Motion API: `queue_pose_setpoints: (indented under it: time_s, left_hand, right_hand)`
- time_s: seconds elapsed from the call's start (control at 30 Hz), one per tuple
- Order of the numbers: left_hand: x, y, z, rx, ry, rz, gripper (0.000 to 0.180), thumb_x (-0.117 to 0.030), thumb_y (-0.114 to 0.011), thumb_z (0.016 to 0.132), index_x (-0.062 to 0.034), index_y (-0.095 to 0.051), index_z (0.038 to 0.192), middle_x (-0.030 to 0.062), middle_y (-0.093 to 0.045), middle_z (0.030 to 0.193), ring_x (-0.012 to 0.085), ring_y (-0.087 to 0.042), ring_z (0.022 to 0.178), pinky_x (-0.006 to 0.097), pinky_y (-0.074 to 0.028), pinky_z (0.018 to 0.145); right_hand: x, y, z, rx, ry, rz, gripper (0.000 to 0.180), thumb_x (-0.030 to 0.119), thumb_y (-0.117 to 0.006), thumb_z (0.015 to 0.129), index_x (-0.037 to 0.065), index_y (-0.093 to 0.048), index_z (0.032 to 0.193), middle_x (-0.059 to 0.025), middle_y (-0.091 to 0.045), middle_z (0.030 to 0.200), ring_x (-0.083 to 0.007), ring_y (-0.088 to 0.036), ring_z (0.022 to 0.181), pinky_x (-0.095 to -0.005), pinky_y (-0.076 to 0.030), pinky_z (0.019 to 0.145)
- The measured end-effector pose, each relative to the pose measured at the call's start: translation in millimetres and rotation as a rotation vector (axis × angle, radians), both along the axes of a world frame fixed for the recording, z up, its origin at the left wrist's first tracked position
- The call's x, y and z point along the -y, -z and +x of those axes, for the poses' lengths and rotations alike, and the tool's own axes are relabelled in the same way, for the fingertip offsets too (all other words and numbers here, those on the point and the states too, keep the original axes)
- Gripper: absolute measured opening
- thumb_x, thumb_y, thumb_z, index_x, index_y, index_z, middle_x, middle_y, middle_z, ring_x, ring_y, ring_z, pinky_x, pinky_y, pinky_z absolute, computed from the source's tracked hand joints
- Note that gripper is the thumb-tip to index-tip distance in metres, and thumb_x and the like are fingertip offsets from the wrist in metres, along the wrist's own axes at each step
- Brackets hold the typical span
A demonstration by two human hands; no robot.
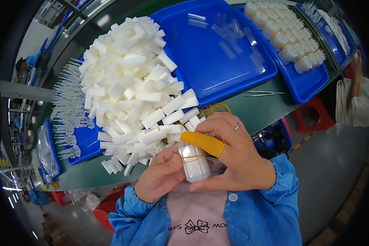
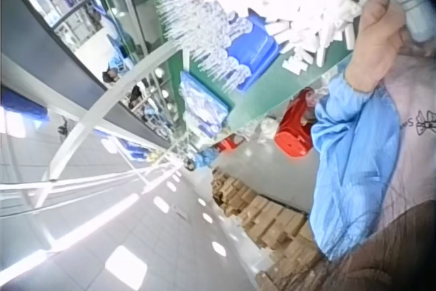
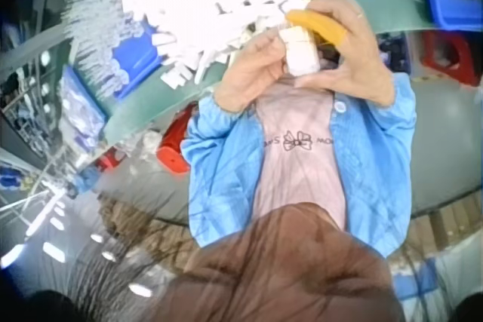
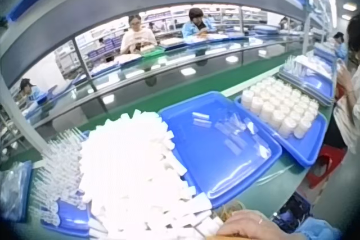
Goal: The person inserts white cylindrical foam pieces into clear plastic tubes using a yellow-handled tool. The person then secures the filled tubes with rubber bands and places them into a blue tray. The process is repeated continuously with multiple units.
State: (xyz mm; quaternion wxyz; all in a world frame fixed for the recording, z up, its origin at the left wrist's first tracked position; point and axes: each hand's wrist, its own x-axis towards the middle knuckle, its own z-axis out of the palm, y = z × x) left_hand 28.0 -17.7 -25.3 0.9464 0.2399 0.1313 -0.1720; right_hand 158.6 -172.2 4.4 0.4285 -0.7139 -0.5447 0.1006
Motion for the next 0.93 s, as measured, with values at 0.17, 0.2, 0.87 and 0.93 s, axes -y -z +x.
queue_pose_setpoints:
  time_s: [0.17, 0.2, 0.87, 0.93]
  left_hand:
    - [6, -1, -3, 0.076, -0.105, 0.178, 0.061, -0.026, -0.061, 0.088, -0.0063, -0.030, 0.138, 0.0071, -0.048, 0.126, 0.0158, -0.050, 0.112, 0.032, -0.041, 0.095]
    - [7, -3, -3, 0.085, -0.113, 0.189, 0.062, -0.026, -0.060, 0.088, -0.0061, -0.030, 0.138, 0.0068, -0.048, 0.126, 0.0155, -0.050, 0.112, 0.031, -0.041, 0.095]
    - [-6, -29, 5, 0.130, -0.085, 0.116, 0.069, -0.024, -0.062, 0.088, -0.0063, -0.023, 0.142, 0.0069, -0.050, 0.122, 0.0150, -0.051, 0.110, 0.030, -0.044, 0.091]
    - [-10, -26, 3, 0.094, -0.070, 0.158, 0.076, -0.026, -0.064, 0.086, -0.0067, -0.019, 0.144, 0.0066, -0.048, 0.126, 0.0165, -0.048, 0.114, 0.030, -0.040, 0.095]
  right_hand:
    - [0, -16, -11, 0.141, 0.023, -0.062, 0.068, 0.043, -0.079, 0.055, 0.004, -0.062, 0.107, -0.0091, -0.051, 0.105, -0.0291, -0.049, 0.095, -0.0473, -0.036, 0.089]
    - [1, -17, -13, 0.201, 0.031, -0.064, 0.067, 0.042, -0.080, 0.055, 0.004, -0.062, 0.107, -0.0089, -0.051, 0.105, -0.0290, -0.050, 0.094, -0.0474, -0.037, 0.089]
    - [-11, -22, -4, 0.129, 0.093, 0.147, 0.064, 0.038, -0.081, 0.054, 0.003, -0.063, 0.105, -0.0084, -0.050, 0.105, -0.0255, -0.051, 0.088, -0.0437, -0.039, 0.080]
    - [-14, -18, -3, 0.067, 0.077, 0.151, 0.065, 0.037, -0.081, 0.056, 0.004, -0.062, 0.109, -0.0087, -0.049, 0.106, -0.0234, -0.050, 0.089, -0.0438, -0.039, 0.080]
